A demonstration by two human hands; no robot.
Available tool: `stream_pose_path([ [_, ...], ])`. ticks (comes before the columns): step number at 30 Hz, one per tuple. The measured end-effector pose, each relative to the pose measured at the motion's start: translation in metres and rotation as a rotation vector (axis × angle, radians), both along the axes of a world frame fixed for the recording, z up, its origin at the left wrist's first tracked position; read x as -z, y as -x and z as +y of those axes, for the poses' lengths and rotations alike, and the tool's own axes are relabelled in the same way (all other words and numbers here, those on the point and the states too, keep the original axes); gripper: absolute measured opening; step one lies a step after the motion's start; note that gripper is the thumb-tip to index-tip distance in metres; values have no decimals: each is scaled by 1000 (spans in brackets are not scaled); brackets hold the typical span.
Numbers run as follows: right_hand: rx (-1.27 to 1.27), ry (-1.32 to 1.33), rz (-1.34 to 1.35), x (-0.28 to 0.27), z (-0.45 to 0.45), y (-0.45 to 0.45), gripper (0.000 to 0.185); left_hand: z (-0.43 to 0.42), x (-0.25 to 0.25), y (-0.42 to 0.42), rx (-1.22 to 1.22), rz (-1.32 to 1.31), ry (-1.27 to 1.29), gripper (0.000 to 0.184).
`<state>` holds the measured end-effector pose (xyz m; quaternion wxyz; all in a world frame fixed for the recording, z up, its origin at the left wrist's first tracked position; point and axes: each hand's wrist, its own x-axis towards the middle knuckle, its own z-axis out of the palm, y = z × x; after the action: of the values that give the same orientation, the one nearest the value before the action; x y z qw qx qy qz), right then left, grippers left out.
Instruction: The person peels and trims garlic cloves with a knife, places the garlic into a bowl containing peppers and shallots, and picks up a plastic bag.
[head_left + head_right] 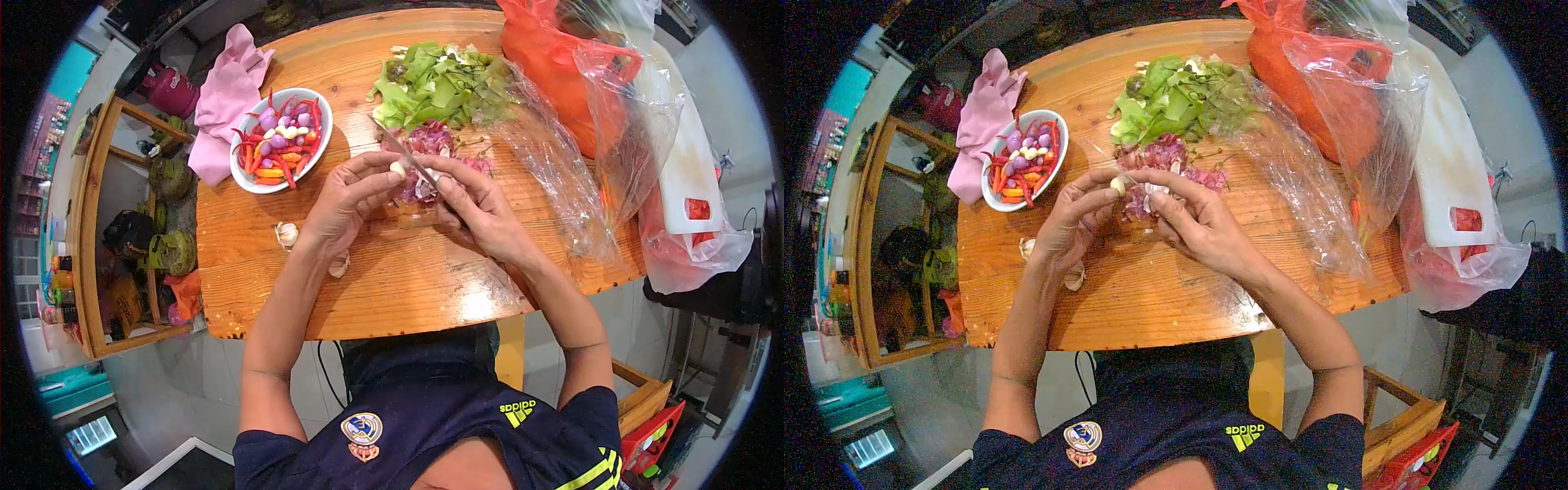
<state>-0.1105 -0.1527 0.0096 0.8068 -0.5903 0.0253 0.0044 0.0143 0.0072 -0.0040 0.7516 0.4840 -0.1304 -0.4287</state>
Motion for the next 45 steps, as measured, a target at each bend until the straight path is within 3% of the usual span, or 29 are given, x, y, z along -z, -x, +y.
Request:
stream_pose_path([
  [17, 220, -26, 66, -1, -6, -2, 30, -1, -3, -2, 52, -2, 1, 35],
  [23, 268, 248, 58, 7, -5, -2, 13, 0, -3, -3, 34, 47, 59, 25],
  [26, 409, 318, -24, 9, -3, -5, 6, -2, -8, 1, 20, -47, -18, 20],
  [30, 465, 449, 43, -1, -8, -3, 13, 0, -8, 2, 29, -254, -145, 12],
  [33, 459, 458, 36, -2, -6, -3, 15, 3, -10, -1, -26, -367, -68, 14],
  [37, 404, 719, 92, 0, -12, -2, 14, 17, -35, -20, -330, -599, -188, 9],
  [40, 459, 504, -27, 0, -5, -4, 14, 34, -53, -47, -466, -782, -334, 12],
  [45, 457, 529, -72, 0, -5, -3, 19, 52, -61, -74, -505, -836, -468, 22],
])
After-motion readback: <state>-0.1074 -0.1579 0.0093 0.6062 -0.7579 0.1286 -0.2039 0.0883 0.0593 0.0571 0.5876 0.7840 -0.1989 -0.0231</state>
